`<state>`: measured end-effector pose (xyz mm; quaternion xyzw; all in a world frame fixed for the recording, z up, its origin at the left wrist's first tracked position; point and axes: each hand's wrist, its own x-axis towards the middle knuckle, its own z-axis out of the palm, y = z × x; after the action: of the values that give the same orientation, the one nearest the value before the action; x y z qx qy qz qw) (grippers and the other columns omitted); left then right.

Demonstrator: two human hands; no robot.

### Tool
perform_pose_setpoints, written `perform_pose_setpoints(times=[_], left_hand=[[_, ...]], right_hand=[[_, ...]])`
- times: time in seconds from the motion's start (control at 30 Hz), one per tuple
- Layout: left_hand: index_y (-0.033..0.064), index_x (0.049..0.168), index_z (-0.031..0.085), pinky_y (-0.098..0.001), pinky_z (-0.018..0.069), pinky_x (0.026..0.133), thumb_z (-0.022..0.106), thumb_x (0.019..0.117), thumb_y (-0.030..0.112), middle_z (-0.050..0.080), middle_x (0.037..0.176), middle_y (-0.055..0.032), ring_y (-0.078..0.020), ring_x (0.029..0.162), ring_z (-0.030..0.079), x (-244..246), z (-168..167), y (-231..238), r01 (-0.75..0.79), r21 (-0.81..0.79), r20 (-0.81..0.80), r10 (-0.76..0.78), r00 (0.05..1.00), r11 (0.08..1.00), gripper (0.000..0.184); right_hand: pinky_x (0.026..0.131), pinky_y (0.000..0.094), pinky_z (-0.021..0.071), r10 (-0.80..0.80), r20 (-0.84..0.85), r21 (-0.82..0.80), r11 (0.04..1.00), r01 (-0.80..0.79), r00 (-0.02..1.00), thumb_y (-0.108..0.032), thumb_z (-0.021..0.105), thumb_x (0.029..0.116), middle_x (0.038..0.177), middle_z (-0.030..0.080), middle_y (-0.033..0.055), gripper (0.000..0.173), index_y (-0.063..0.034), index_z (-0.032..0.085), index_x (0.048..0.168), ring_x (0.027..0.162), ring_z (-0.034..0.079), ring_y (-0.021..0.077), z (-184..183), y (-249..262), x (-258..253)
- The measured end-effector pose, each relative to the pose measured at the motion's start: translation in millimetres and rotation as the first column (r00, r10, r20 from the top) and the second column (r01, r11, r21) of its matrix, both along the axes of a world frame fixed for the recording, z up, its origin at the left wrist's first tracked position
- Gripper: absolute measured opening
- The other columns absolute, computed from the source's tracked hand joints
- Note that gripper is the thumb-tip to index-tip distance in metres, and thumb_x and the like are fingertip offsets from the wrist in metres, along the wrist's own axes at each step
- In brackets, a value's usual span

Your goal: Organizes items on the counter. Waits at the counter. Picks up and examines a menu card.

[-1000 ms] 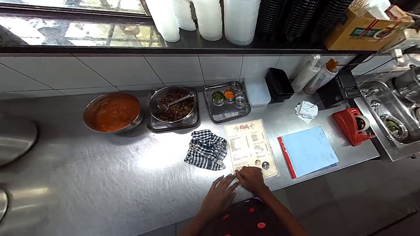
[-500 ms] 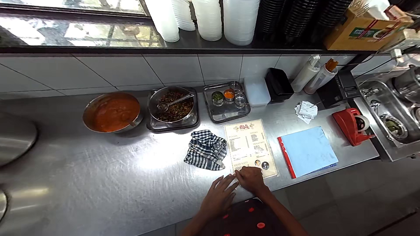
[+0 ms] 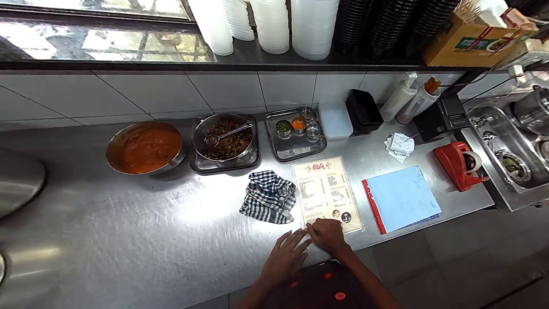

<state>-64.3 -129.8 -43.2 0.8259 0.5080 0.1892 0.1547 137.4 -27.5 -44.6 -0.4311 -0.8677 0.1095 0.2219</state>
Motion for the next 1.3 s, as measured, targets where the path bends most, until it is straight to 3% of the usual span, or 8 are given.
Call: perform_pose_setpoints(times=[0.23, 0.37, 0.57, 0.67, 0.8, 0.93, 1.07, 1.3], left_hand=[[0.0327, 0.146, 0.055, -0.0456, 0.0296, 0.123, 0.043, 0.1068, 0.043, 0.043, 0.161, 0.0067, -0.0134, 0.151, 0.035, 1, -1, 1, -0.001, 0.004, -0.001, 0.001, 1.0, 1.0, 0.043], [0.0318, 0.147, 0.055, -0.0456, 0.0289, 0.124, 0.043, 0.1069, 0.043, 0.041, 0.162, 0.0065, -0.0136, 0.151, 0.034, 0, 0, 0, 0.0, -0.007, 0.005, 0.0, 1.0, 1.0, 0.043], [0.0321, 0.147, 0.055, -0.0477, 0.0305, 0.123, 0.046, 0.106, 0.042, 0.04, 0.163, 0.0042, -0.0157, 0.151, 0.035, 2, 1, -1, -0.004, 0.019, -0.003, 0.004, 1.0, 1.0, 0.043], [0.03, 0.149, 0.053, -0.0477, 0.0322, 0.123, 0.047, 0.1053, 0.041, 0.038, 0.164, -0.0035, -0.0208, 0.151, 0.035, 4, 2, -4, -0.008, 0.074, -0.025, 0.009, 1.0, 0.997, 0.046], [0.0281, 0.15, 0.052, -0.0465, 0.0332, 0.123, 0.049, 0.1046, 0.041, 0.038, 0.164, -0.0079, -0.0237, 0.151, 0.036, 7, 3, -7, -0.05, 0.097, -0.023, 0.052, 0.998, 0.994, 0.047], [0.025, 0.147, 0.056, -0.0472, 0.036, 0.122, 0.05, 0.1042, 0.04, 0.044, 0.16, -0.0078, -0.0242, 0.148, 0.041, 16, 15, 6, -0.145, 0.107, 0.042, 0.141, 0.989, 0.984, 0.046], [0.0245, 0.149, 0.055, -0.0474, 0.0361, 0.121, 0.048, 0.105, 0.043, 0.046, 0.159, -0.0039, -0.0216, 0.148, 0.04, 43, 32, 54, -0.25, 0.062, 0.004, 0.25, 0.968, 0.966, 0.048], [0.0265, 0.163, 0.031, -0.0443, 0.0215, 0.128, 0.046, 0.1043, 0.05, 0.019, 0.171, -0.0006, -0.0163, 0.158, 0.016, 71, 58, 135, -0.264, -0.166, -0.196, 0.23, 0.953, 0.95, 0.065]], right_hand=[[0.046, 0.0336, 0.0444, -0.009, 0.015, 0.018, 1.0, 0.009, 1.0, -0.039, 0.052, 0.1028, 0.057, 0.051, -0.0011, 0.052, -0.0145, 0.052, 0.057, 0.052, 0.056, 0.0131, -2, 2, 0], [0.046, 0.0326, 0.043, -0.009, -0.113, 0.037, 0.999, 0.013, 0.994, -0.035, 0.056, 0.1013, 0.055, 0.049, -0.0009, 0.05, -0.0136, 0.051, 0.056, 0.05, 0.053, 0.0127, -5, 2, 3], [0.046, 0.0323, 0.0434, -0.148, -0.282, 0.124, 0.974, 0.189, 0.948, -0.029, 0.063, 0.0976, 0.054, 0.049, -0.0013, 0.047, -0.0137, 0.051, 0.055, 0.049, 0.052, 0.0128, 1, 2, 33], [0.047, 0.0312, 0.0464, -0.239, -0.317, 0.148, 0.943, 0.297, 0.918, -0.028, 0.065, 0.0959, 0.057, 0.052, -0.0017, 0.042, -0.0135, 0.056, 0.058, 0.052, 0.055, 0.0118, 4, 2, 58], [0.068, 0.0307, 0.0591, -0.319, -0.264, 0.202, 0.904, 0.376, 0.91, -0.028, 0.065, 0.0945, 0.085, 0.073, -0.0002, 0.023, -0.0143, 0.077, 0.08, 0.081, 0.07, 0.013, 4, 2, 96], [0.096, 0.0421, 0.0529, -0.31, -0.213, 0.202, 0.914, 0.352, 0.926, -0.029, 0.061, 0.0963, 0.107, 0.074, -0.0005, 0.02, -0.0188, 0.078, 0.097, 0.108, 0.066, 0.0187, -1, 6, 125], [0.102, 0.0444, 0.0512, -0.294, -0.202, 0.143, 0.935, 0.325, 0.934, -0.03, 0.06, 0.0975, 0.122, 0.071, 0.0029, 0.023, -0.0206, 0.078, 0.107, 0.119, 0.063, 0.0217, -8, 9, 136], [0.105, 0.0464, 0.0491, -0.261, -0.151, 0.035, 0.962, 0.269, 0.953, -0.038, 0.058, 0.0978, 0.132, 0.068, 0.0033, 0.031, -0.0247, 0.076, 0.118, 0.124, 0.061, 0.0231, -12, 11, 138]])
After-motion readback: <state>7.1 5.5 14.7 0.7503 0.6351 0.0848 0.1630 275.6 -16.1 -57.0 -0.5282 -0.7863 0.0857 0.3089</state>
